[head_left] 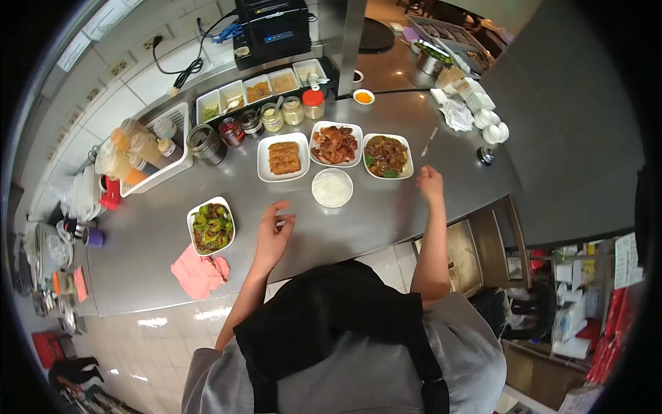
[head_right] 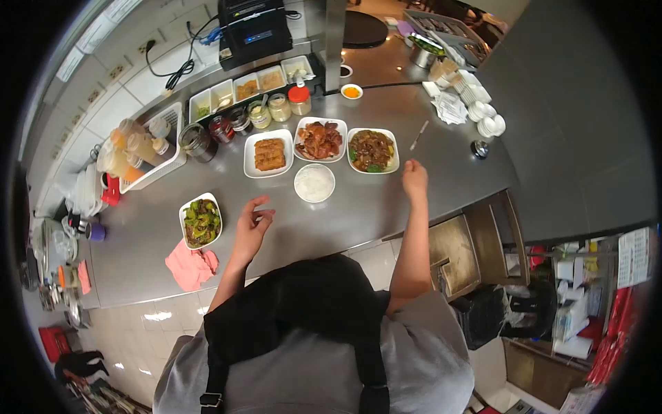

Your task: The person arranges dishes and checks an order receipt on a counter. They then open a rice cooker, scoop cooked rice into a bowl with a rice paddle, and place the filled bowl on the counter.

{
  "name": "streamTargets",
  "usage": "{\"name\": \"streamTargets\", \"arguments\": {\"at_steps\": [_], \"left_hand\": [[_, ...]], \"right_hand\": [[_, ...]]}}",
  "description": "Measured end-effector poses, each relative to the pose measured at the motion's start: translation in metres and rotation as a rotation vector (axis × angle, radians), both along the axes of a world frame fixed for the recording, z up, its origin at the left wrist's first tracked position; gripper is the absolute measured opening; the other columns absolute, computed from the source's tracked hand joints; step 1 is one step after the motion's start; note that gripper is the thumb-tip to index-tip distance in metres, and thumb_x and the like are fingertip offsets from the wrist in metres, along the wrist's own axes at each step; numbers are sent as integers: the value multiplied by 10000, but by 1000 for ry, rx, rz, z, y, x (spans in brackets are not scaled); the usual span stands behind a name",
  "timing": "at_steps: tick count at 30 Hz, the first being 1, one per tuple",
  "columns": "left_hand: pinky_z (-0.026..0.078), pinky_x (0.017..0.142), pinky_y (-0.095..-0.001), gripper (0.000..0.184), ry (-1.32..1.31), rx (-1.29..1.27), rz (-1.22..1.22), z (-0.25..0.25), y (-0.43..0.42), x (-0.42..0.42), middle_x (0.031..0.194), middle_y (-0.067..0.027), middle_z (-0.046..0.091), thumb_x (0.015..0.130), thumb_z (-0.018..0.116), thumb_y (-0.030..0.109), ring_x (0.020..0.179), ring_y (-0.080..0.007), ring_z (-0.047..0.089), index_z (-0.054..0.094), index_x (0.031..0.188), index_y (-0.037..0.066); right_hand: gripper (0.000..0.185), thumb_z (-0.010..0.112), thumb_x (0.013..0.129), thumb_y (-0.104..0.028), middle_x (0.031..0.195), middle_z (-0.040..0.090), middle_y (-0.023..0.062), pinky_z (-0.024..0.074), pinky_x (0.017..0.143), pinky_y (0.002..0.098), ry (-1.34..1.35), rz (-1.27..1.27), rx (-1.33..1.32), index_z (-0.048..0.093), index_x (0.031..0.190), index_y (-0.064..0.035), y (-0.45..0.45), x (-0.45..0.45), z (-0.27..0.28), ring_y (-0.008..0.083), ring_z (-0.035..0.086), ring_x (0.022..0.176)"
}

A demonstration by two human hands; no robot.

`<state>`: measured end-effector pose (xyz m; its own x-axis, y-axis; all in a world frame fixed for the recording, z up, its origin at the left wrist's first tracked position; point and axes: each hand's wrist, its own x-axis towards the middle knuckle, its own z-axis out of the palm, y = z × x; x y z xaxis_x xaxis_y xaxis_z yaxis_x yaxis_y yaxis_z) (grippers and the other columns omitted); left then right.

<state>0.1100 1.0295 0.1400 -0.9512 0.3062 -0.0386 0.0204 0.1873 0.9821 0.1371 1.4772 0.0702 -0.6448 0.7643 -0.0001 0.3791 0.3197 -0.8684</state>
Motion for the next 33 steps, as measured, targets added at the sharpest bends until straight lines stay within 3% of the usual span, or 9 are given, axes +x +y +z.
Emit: {"name": "streamTargets", "arguments": {"at_steps": [3, 7, 10, 13, 25, 27, 28, 30, 33], "left_hand": [[522, 809, -337, 425, 119, -82, 117, -48, 7, -38, 1249, -150, 557, 901, 583, 34, 1054, -236, 617, 498, 1315, -16], [513, 860, -373, 475, 46, -362, 357, -94, 7, -103, 1279, -195, 545, 918, 558, 90, 1073, -258, 602, 459, 1368, -27], [534, 811, -372, 497, 100, -438, 280, -121, 2, -139, 1207, -206, 586, 936, 526, 93, 1014, -246, 627, 425, 1405, -39], [560, 716, -345, 504, -179, -98, 311, -100, 11, -143, 1108, -187, 631, 942, 510, 57, 899, -220, 660, 404, 1423, -49], [548, 542, -292, 517, -184, -86, 416, -93, 20, -141, 901, -123, 675, 928, 427, -53, 633, -154, 648, 419, 1443, -13], [559, 654, -304, 530, -166, -102, 469, -98, 21, -136, 1168, -184, 578, 949, 460, -20, 801, -193, 653, 351, 1468, -24], [555, 688, -305, 533, -74, -146, 565, -110, 25, -131, 1237, -195, 534, 957, 471, -4, 855, -204, 646, 335, 1472, -24], [524, 819, -317, 537, 6, -126, 678, -105, 35, -109, 1400, -213, 386, 977, 515, 61, 1054, -246, 582, 313, 1468, -16], [515, 849, -328, 523, 246, -223, 829, -116, 49, -73, 1397, -205, 393, 979, 515, 70, 1068, -258, 570, 323, 1457, -22]], "right_hand": [[393, 504, 1015, -167, 978, 703, 169, 585, 593, 303, 8, 84, -385, 535, 1333, 62, -25, -10, 0, 173, 703, 690], [380, 472, 952, -65, 833, 716, 196, 571, 584, 328, -42, -53, -76, 575, 1295, 61, -44, -20, 2, 209, 707, 607], [384, 491, 914, -36, 797, 715, 206, 573, 606, 334, -44, -63, 13, 604, 1274, 38, -43, -27, 3, 215, 712, 608], [380, 533, 884, -35, 781, 715, 200, 571, 645, 348, -51, -62, 66, 638, 1247, 2, -28, -44, -14, 226, 716, 627], [400, 584, 866, -60, 871, 722, 208, 565, 678, 356, -47, 187, 43, 637, 1261, -25, 21, -101, -14, 233, 713, 629], [400, 588, 870, -70, 870, 724, 208, 566, 656, 354, -19, 284, -13, 630, 1265, -15, 30, -107, -6, 239, 707, 605], [353, 620, 877, -109, 927, 713, 193, 561, 743, 390, -65, 261, -130, 648, 1213, -4, 35, -106, 2, 270, 715, 755], [352, 654, 872, -143, 1013, 675, 197, 536, 826, 421, -121, 178, 189, 638, 1197, -9, 54, -102, 2, 309, 674, 914], [344, 683, 858, -159, 1154, 576, 227, 468, 960, 471, -198, -30, 463, 605, 1166, -24, 70, -89, 6, 387, 547, 1140]]}}
